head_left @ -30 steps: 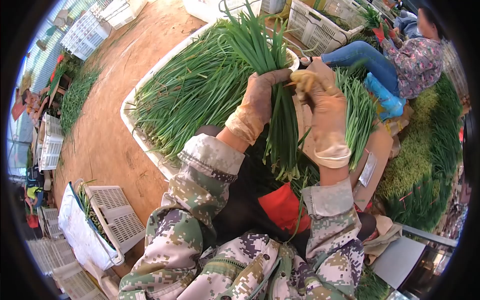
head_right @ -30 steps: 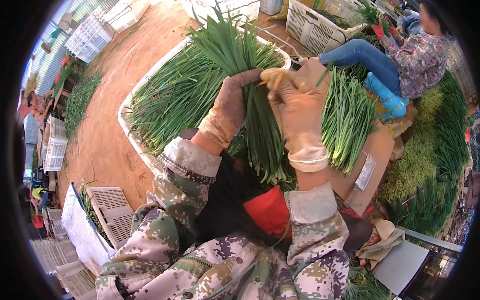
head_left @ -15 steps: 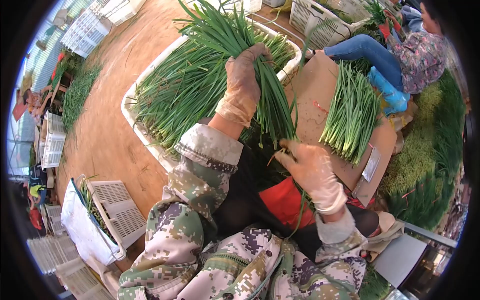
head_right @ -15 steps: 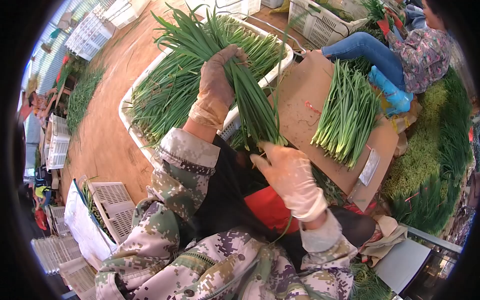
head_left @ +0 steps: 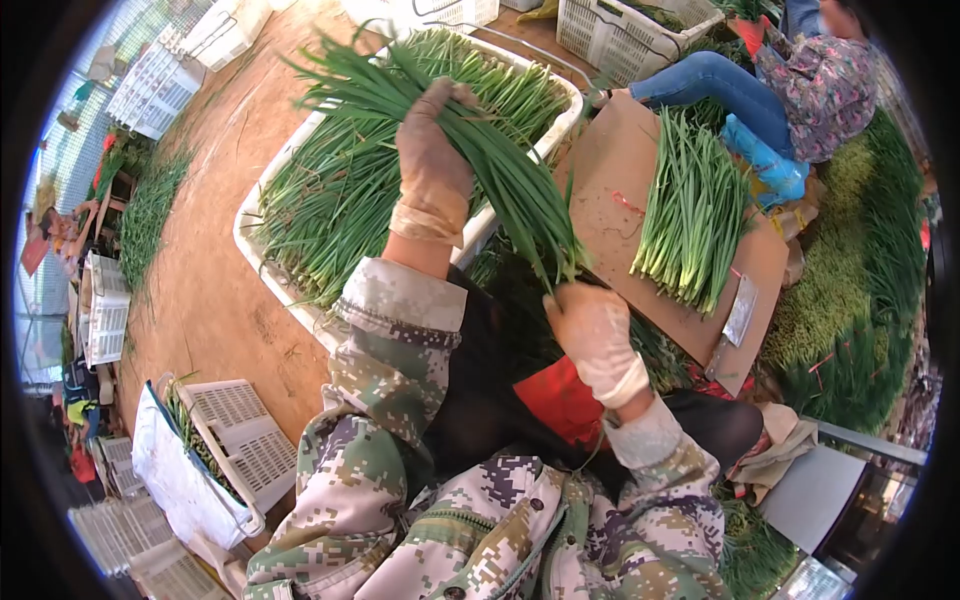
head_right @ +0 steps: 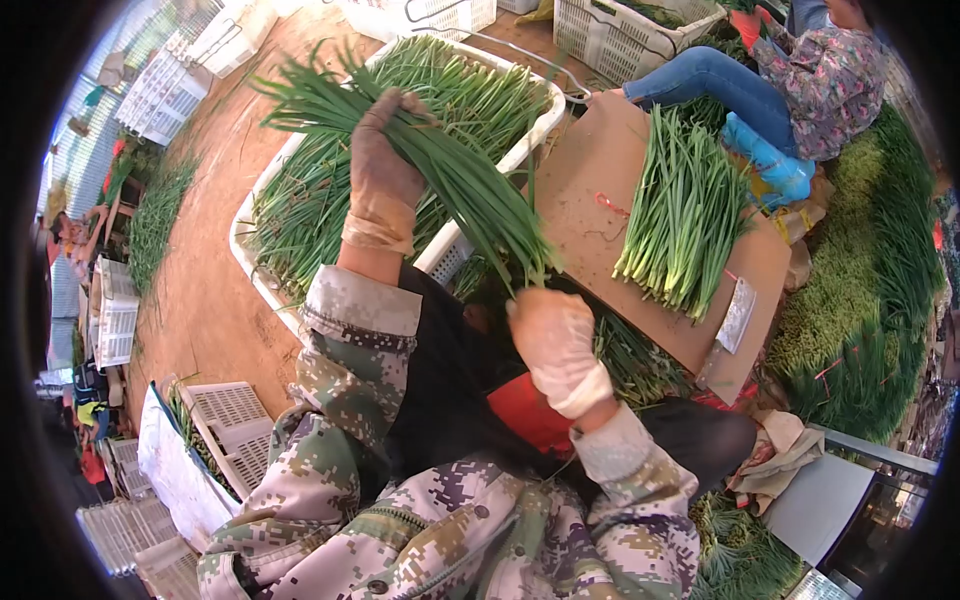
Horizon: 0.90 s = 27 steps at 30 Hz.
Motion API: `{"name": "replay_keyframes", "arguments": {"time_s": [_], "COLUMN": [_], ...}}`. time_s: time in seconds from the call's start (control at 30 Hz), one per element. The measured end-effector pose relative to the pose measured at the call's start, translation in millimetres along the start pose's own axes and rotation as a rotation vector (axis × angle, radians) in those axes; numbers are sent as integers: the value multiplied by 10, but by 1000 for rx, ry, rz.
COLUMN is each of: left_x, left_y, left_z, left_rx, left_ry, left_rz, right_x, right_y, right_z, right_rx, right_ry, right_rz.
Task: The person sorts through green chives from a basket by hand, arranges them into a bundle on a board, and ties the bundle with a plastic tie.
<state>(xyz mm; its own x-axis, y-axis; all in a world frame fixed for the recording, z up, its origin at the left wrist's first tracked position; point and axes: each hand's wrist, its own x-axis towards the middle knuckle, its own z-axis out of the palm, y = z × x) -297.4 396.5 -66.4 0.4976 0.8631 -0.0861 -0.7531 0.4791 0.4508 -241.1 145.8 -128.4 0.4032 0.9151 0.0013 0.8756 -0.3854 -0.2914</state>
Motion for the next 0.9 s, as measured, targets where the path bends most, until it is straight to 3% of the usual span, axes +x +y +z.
{"name": "replay_keyframes", "arguments": {"time_s": [0.07,0.2,0.4,0.47,0.5,0.57,0.6,0.67,0.73,0.83,0.87,0.9], "left_x": [22,81,166,156,148,168,182,181,173,69,62,72], "left_y": [180,287,297,284,274,264,267,256,251,258,261,251], "left_z": [-75,-151,-222,-189,-179,-237,-242,-245,-255,-173,-183,-212], "left_rx": [10,-19,-94,-49,-4,-23,-38,-47,-57,-36,-38,-82], "left_ry": [-43,34,215,259,304,282,255,244,235,261,262,219], "left_rz": [-3,109,22,37,52,45,42,31,22,32,36,17], "right_x": [-264,-342,-225,-202,-166,-56,10,122,247,522,606,686], "right_y": [352,843,750,625,529,319,239,103,16,-138,-149,-152], "right_z": [293,653,803,560,385,55,4,-54,-89,-245,-226,-203], "right_rx": [-91,-87,146,132,130,480,478,791,666,1226,1225,1421], "right_ry": [-182,-280,-287,-82,-83,390,395,448,339,152,149,103], "right_rz": [-5,152,188,127,128,199,199,203,238,460,456,519]}}
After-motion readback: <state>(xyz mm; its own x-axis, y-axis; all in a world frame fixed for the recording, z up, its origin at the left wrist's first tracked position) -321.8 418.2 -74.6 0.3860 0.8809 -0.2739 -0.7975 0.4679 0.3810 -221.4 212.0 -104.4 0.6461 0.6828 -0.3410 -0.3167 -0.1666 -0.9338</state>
